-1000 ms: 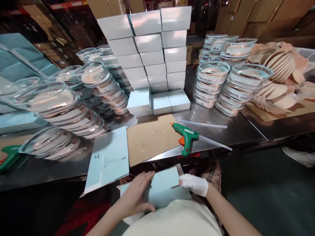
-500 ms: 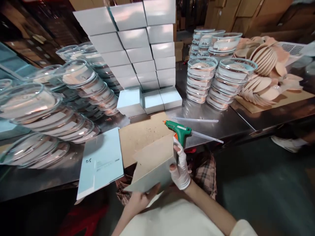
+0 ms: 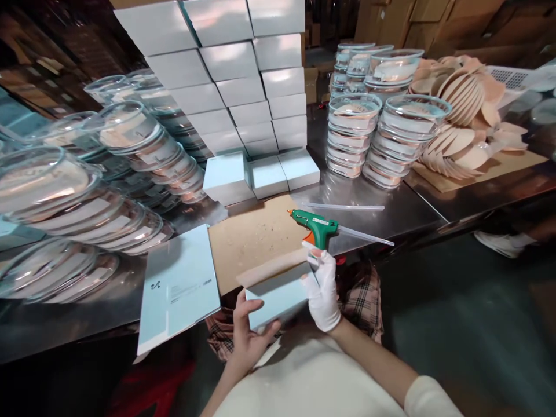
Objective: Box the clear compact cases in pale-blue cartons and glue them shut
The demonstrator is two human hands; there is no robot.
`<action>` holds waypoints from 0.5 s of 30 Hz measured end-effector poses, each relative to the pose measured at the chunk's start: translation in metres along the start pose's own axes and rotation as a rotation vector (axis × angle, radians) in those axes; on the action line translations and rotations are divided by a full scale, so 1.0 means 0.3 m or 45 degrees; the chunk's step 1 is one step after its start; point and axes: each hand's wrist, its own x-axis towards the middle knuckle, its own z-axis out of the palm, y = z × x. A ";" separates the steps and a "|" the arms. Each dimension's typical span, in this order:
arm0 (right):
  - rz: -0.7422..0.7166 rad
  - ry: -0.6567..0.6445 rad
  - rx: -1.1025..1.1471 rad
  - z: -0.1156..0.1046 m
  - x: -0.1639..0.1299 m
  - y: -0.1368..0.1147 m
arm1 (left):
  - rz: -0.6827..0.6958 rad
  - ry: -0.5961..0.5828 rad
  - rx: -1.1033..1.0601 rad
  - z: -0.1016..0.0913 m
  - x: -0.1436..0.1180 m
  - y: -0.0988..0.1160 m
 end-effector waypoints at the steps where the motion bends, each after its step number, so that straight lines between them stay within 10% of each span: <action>1: 0.020 -0.039 -0.090 -0.027 0.015 0.003 | 0.048 -0.050 0.037 -0.018 0.008 0.000; 8: 0.619 -0.134 -1.329 -0.145 0.301 0.010 | -0.294 0.085 0.218 -0.055 0.008 -0.059; 15: 0.785 -0.083 -0.855 -0.153 0.414 0.065 | -0.435 0.114 0.090 -0.007 0.054 -0.120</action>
